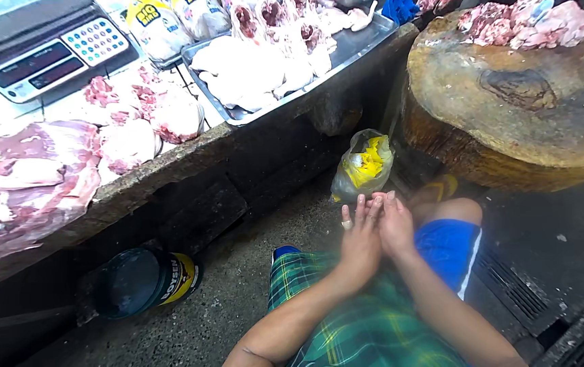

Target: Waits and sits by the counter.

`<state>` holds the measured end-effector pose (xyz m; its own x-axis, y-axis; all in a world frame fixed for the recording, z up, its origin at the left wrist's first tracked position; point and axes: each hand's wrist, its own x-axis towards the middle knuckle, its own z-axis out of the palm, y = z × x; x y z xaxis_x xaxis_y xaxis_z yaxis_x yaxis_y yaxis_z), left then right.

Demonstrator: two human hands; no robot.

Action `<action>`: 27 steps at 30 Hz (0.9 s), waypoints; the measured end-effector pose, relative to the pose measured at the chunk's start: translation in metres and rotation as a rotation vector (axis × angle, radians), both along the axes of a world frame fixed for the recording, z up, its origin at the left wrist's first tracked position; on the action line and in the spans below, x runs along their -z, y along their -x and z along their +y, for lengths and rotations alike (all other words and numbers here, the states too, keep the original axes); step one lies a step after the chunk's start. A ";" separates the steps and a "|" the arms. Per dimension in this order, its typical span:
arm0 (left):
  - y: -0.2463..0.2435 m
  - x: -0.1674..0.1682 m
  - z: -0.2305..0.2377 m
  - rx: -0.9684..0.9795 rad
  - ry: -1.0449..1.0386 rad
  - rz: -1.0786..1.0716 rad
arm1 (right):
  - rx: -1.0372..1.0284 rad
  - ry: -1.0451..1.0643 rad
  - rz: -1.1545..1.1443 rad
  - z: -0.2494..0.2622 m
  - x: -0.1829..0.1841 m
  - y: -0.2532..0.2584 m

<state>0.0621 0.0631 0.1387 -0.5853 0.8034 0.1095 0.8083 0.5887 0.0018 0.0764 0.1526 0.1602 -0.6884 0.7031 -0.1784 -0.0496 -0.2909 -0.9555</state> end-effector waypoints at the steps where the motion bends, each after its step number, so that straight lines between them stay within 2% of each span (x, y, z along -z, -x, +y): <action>1: 0.001 0.000 0.000 0.002 -0.005 -0.003 | -0.004 0.017 0.015 0.000 0.000 0.000; 14: 0.008 0.001 -0.003 0.034 -0.046 -0.173 | -0.109 -0.014 0.041 0.001 0.004 -0.006; 27: 0.007 0.005 -0.002 0.036 -0.064 -0.145 | -0.085 -0.065 0.007 0.002 0.004 -0.006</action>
<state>0.0552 0.0610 0.1335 -0.5696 0.8182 0.0780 0.8175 0.5542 0.1564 0.0826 0.1543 0.1559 -0.7472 0.6519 -0.1295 -0.0341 -0.2322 -0.9721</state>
